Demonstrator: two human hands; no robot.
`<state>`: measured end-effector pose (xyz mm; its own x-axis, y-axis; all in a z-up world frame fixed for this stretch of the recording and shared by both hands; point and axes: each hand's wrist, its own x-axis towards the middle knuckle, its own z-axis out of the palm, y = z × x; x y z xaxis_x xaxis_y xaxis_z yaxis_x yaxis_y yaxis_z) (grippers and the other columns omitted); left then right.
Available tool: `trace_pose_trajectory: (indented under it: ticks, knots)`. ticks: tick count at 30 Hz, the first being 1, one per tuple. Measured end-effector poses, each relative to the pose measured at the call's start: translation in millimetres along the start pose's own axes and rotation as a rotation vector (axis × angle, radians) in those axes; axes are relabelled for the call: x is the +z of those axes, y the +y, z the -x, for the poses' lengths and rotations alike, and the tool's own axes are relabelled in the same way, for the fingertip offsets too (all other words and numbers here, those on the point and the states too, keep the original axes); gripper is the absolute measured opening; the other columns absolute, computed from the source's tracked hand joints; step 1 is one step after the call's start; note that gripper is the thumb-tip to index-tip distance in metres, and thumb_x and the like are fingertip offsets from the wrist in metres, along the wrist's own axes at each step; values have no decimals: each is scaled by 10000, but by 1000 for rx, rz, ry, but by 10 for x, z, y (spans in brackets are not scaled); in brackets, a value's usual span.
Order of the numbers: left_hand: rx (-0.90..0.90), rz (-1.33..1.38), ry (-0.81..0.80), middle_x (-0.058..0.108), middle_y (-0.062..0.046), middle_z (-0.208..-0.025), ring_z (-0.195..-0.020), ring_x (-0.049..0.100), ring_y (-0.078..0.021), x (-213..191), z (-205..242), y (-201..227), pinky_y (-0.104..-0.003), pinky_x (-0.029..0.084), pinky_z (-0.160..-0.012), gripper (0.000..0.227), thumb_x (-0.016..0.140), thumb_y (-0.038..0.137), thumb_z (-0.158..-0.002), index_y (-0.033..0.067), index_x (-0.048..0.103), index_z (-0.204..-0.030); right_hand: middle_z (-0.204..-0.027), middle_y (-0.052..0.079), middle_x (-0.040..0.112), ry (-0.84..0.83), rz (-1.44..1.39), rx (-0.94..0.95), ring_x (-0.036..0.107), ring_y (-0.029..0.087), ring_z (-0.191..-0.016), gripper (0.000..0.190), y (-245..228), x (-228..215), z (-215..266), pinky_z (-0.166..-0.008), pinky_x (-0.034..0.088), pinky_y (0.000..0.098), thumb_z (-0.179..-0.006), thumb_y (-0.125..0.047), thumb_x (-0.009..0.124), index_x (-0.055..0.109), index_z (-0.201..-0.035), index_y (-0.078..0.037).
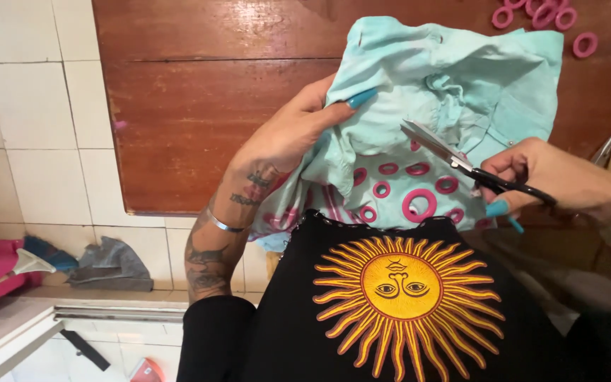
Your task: Customizing a light blue garment by cutting holes and installing pink plastic grommets using scissors and pliers.
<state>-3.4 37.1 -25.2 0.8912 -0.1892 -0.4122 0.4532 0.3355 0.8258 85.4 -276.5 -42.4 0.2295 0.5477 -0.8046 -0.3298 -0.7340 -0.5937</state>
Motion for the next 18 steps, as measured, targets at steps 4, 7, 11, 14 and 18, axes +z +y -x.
trace_pose_trajectory:
  ticks: [4,7,11,14,18]
  knots:
    - [15,107,-23,584,-12,-996,-819,560,-75,1,34,14,-202,477,-702,378,490,82,-824,41,479,-1200,-416,158,628,-92,8,-28,501,182,-339,202,-162,-130,18,-319,363,271,-532,7,825,651,-584,94]
    - [47,100,-62,570,-36,-1092,-933,556,-106,-34,43,-31,-229,472,-813,398,516,95,-830,49,458,-1222,-397,209,587,-59,-35,96,437,215,-260,189,-290,-159,36,-215,292,279,-559,103,806,621,-585,133]
    - [125,90,-146,537,-23,-1145,-1010,516,-99,-62,35,-61,-235,427,-898,368,515,96,-846,41,468,-1206,-376,253,607,25,147,184,509,272,-292,234,-472,-167,67,-296,380,329,-517,131,862,632,-527,173]
    - [161,-41,-170,492,-18,-1212,-1078,474,-95,-76,53,-31,-233,388,-945,387,496,117,-856,46,439,-1232,-369,270,623,44,231,225,521,285,-296,232,-510,-226,56,-320,391,334,-493,138,887,662,-520,189]
    - [81,-95,-169,517,-3,-1179,-1037,502,-80,-30,103,66,-207,411,-902,391,484,132,-842,61,452,-1226,-313,251,554,81,360,224,415,250,-287,334,-579,-269,100,-315,327,328,-490,90,938,612,-456,157]
